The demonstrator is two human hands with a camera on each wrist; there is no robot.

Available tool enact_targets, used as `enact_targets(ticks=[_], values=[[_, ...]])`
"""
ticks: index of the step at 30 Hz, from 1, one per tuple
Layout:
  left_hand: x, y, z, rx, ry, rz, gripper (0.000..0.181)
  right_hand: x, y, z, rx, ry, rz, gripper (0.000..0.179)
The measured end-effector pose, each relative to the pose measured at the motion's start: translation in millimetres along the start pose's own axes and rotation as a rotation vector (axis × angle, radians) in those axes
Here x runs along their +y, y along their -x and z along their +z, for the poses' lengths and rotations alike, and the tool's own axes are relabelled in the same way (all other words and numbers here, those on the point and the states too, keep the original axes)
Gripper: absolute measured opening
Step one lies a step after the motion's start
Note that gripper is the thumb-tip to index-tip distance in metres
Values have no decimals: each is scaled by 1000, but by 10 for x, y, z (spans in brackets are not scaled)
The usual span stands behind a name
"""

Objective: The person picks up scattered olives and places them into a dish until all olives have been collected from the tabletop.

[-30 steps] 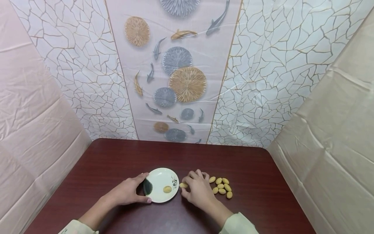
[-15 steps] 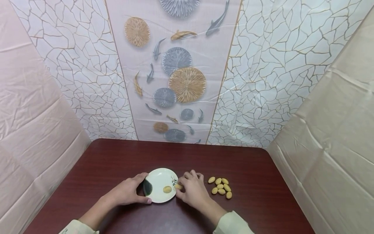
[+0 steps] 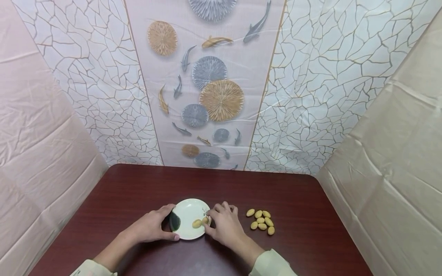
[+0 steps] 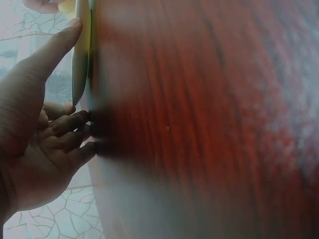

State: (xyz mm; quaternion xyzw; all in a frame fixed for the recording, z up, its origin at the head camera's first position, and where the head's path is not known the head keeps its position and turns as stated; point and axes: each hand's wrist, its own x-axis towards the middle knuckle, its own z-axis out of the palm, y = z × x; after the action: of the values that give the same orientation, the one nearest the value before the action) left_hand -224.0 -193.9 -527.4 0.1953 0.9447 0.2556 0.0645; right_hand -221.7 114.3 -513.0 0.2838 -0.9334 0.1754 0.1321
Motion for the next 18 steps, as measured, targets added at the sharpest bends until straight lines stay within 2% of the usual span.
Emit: enact_targets(ticks=[4, 12, 18], values=[[-5, 3, -2, -6, 5, 3, 123, 16, 26, -30, -7, 15, 2, 28], [23, 23, -16, -20, -36, -8, 121, 83, 143, -134, 56, 65, -20, 32], [43, 44, -19, -2, -74, -8, 117, 156, 239, -173, 70, 113, -31, 36]])
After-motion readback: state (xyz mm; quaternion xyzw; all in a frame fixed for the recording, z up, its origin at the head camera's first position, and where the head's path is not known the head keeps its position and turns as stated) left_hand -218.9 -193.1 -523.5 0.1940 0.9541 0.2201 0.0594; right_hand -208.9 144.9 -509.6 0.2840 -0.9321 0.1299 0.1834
